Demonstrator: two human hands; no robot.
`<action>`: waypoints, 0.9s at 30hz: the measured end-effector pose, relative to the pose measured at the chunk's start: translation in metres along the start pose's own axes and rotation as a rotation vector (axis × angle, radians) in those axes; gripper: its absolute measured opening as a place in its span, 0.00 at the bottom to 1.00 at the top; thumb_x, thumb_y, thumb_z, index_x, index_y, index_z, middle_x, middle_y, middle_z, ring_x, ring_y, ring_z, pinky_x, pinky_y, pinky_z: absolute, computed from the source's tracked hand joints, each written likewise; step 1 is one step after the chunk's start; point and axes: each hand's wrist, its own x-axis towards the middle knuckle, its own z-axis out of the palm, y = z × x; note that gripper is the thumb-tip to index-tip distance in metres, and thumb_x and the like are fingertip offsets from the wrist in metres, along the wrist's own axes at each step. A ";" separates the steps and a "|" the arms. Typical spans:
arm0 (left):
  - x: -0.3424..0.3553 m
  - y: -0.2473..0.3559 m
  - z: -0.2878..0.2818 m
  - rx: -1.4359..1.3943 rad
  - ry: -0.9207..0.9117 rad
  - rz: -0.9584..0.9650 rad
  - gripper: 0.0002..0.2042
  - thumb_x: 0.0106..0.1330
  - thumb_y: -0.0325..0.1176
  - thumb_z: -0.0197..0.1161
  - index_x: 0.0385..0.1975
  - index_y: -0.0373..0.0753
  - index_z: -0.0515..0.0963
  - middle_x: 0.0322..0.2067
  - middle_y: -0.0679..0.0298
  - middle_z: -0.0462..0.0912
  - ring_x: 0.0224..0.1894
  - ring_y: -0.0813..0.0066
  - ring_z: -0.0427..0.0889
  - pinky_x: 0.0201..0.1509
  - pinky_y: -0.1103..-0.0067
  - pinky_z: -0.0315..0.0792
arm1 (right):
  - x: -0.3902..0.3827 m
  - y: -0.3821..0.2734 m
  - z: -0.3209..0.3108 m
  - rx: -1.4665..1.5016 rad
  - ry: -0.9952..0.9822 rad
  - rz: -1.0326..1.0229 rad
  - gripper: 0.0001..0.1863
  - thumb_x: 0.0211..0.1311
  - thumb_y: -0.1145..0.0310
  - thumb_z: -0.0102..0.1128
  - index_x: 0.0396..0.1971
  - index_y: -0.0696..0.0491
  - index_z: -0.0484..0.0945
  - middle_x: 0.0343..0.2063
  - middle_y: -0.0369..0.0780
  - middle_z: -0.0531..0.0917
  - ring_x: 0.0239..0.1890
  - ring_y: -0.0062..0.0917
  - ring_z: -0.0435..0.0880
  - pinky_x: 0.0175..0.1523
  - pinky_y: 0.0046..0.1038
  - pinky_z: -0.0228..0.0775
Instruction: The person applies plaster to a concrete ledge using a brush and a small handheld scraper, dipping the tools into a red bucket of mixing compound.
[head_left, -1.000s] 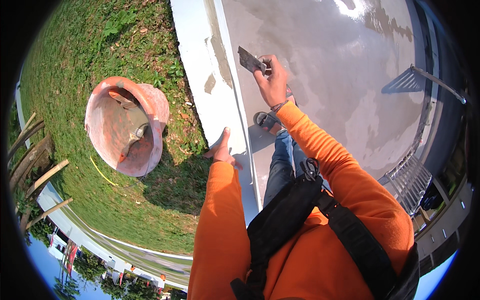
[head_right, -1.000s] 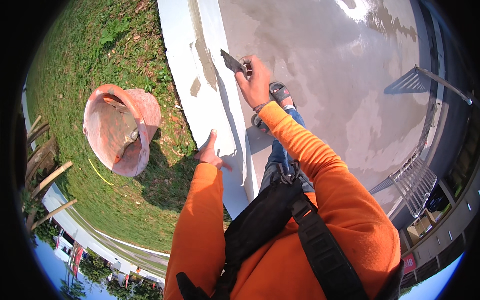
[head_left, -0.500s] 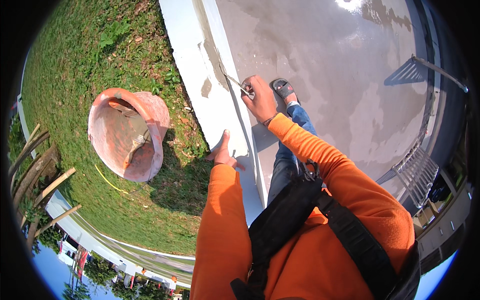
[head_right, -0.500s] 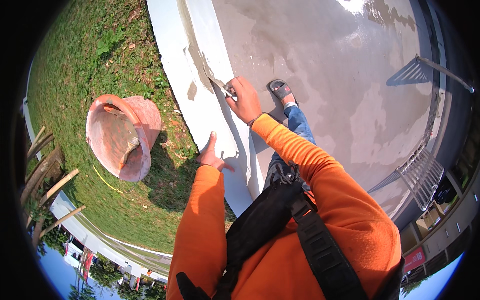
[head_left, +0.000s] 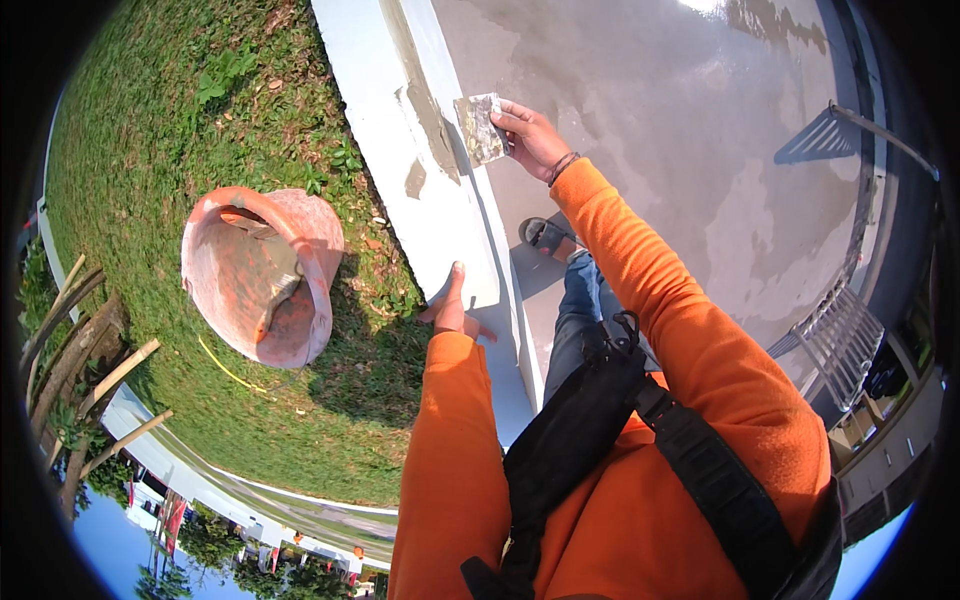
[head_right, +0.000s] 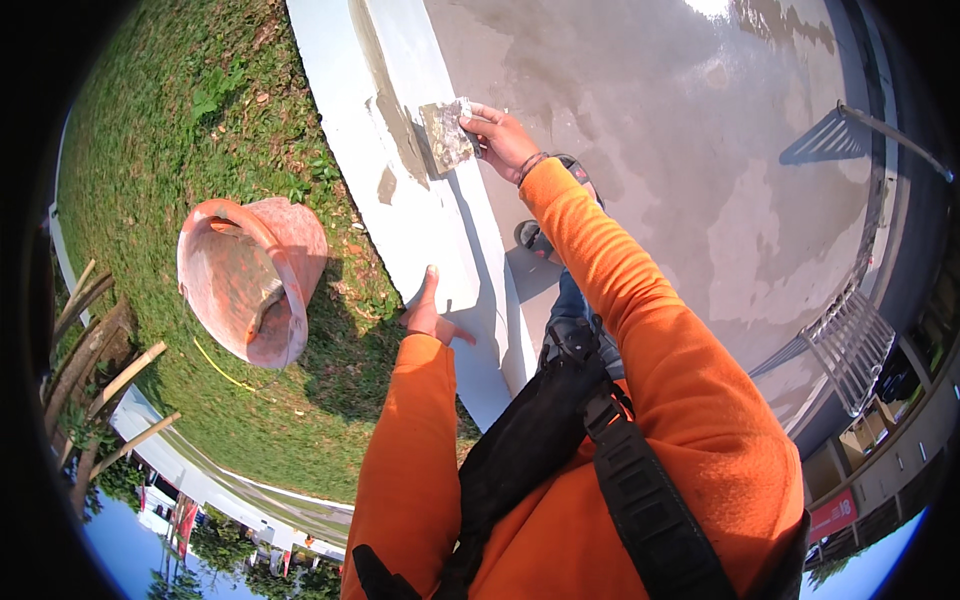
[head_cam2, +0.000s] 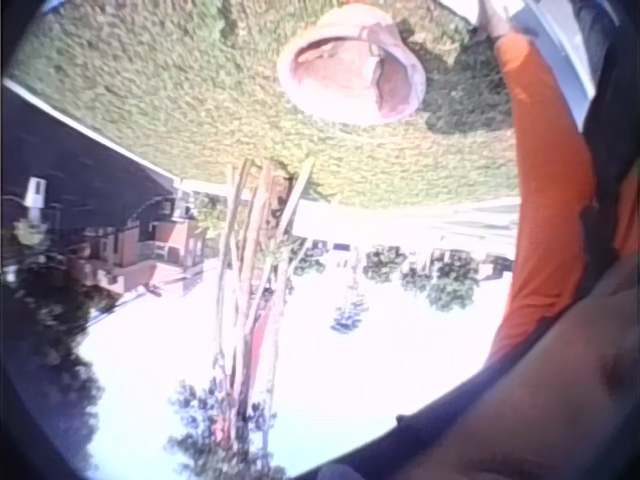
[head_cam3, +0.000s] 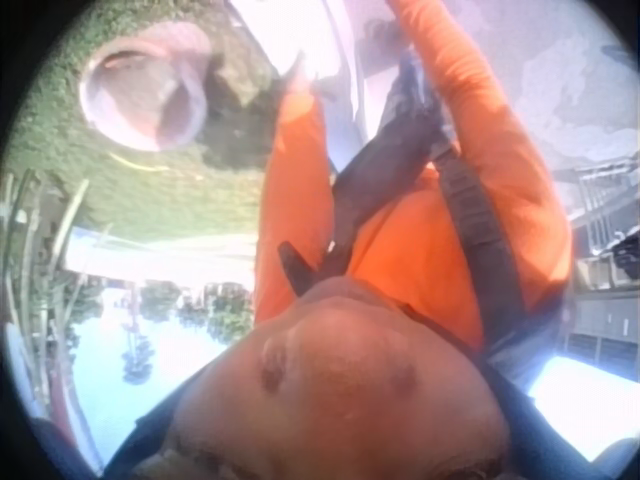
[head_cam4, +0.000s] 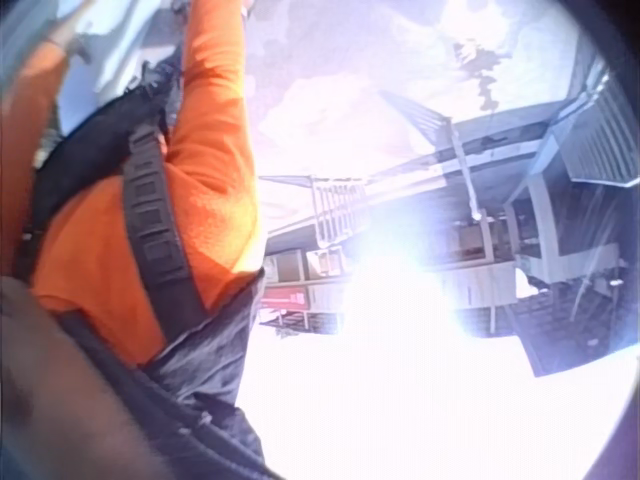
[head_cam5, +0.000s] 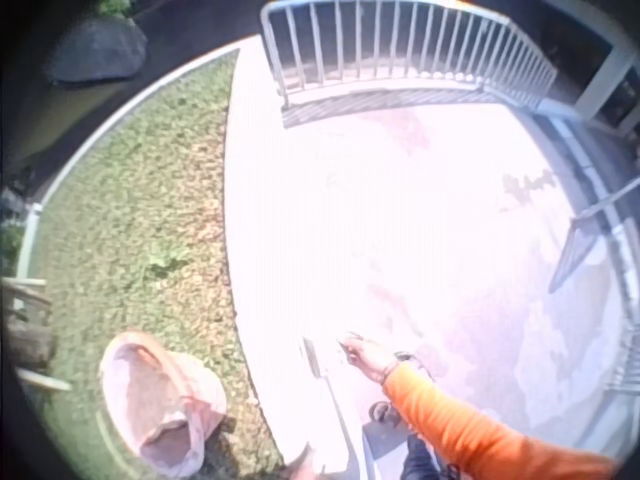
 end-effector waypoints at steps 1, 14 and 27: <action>-0.011 0.003 0.005 -0.014 0.056 0.006 0.63 0.46 0.63 0.70 0.68 0.44 0.27 0.66 0.53 0.58 0.64 0.38 0.57 0.44 0.26 0.52 | 0.005 0.002 0.002 0.012 -0.035 0.017 0.17 0.64 0.70 0.56 0.52 0.57 0.72 0.40 0.35 0.81 0.40 0.18 0.79 0.48 0.24 0.72; 0.000 0.001 -0.008 -0.037 -0.198 0.028 0.47 0.53 0.59 0.68 0.68 0.43 0.51 0.65 0.52 0.60 0.62 0.37 0.60 0.44 0.26 0.50 | 0.040 0.032 -0.003 -0.020 0.010 0.109 0.16 0.66 0.67 0.54 0.53 0.52 0.72 0.41 0.32 0.81 0.40 0.16 0.78 0.49 0.25 0.70; 0.007 -0.002 -0.008 -0.087 -0.175 -0.031 0.43 0.57 0.61 0.63 0.68 0.46 0.53 0.65 0.52 0.60 0.63 0.37 0.59 0.46 0.26 0.44 | 0.034 0.027 0.002 0.014 0.026 0.091 0.17 0.64 0.70 0.56 0.52 0.53 0.71 0.40 0.33 0.80 0.40 0.18 0.78 0.48 0.26 0.71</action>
